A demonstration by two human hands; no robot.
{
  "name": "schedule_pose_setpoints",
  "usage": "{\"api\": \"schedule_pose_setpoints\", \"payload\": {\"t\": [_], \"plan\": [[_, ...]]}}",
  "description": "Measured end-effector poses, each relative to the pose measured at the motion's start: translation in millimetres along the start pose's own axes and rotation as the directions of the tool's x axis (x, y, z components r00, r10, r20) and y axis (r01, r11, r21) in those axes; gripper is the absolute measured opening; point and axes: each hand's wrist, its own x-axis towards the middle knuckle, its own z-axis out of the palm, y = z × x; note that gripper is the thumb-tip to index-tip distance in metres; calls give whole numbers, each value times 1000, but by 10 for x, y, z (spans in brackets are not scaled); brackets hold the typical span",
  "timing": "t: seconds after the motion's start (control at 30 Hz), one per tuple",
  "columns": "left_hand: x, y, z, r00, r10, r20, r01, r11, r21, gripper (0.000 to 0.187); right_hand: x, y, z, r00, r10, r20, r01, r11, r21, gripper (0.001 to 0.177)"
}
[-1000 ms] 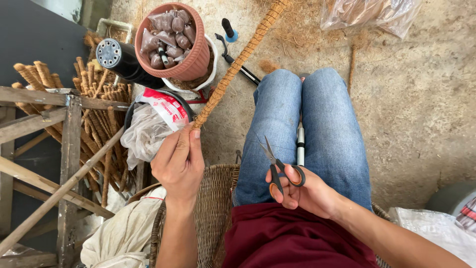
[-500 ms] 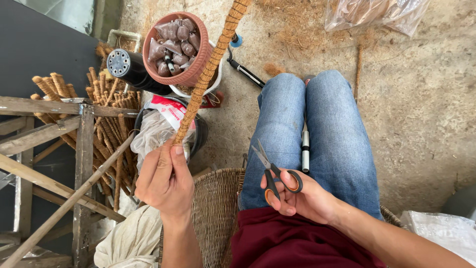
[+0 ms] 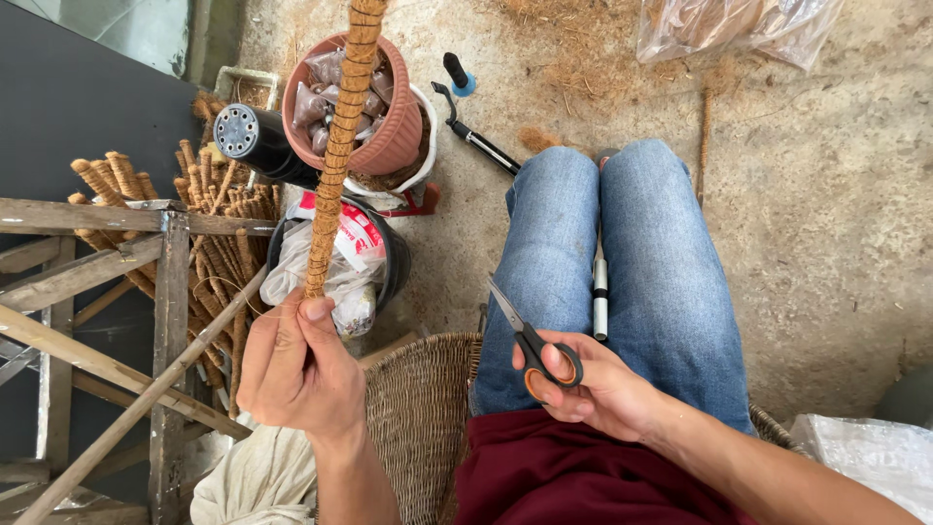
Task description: The person sits on a low chair and trims the frayed end of a long rope using scissors. They then use the scissors to scrape and smooth the rope surface along its length.
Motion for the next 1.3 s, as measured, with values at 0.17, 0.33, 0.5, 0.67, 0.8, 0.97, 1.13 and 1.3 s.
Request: {"api": "schedule_pose_setpoints", "payload": {"t": [0.17, 0.33, 0.5, 0.67, 0.8, 0.97, 1.13, 1.3], "plan": [[14, 24, 88, 995, -104, -6, 104, 994, -25, 12, -233, -137, -87, 926, -243, -289, -236, 227, -945, 51], [49, 182, 271, 997, -81, 14, 82, 984, -160, 9, -714, -201, -261, 859, -345, -379, -505, -447, -738, 36], [97, 381, 490, 998, -30, 62, 48, 948, -314, 14, -648, -317, -166, 910, -415, -6, -223, -478, -850, 39], [82, 623, 658, 995, 54, 89, -19, 936, -351, 18, -238, -462, 446, 788, -606, 107, 80, -71, -994, 42], [60, 634, 683, 979, 158, 132, -106, 936, -335, 25, 96, -460, 562, 787, -600, 142, 445, 394, -804, 50], [-23, 511, 648, 964, 196, 178, -136, 944, -300, 26, 65, -500, 426, 876, -460, -145, 73, 424, -903, 23], [-111, 455, 644, 964, 172, 201, -110, 951, -289, 24, -137, -719, 523, 814, -575, 88, -28, -189, -981, 10], [-69, 501, 643, 965, 174, 198, -105, 942, -319, 26, -252, -957, 676, 793, -578, 194, -97, -434, -896, 14]]}}
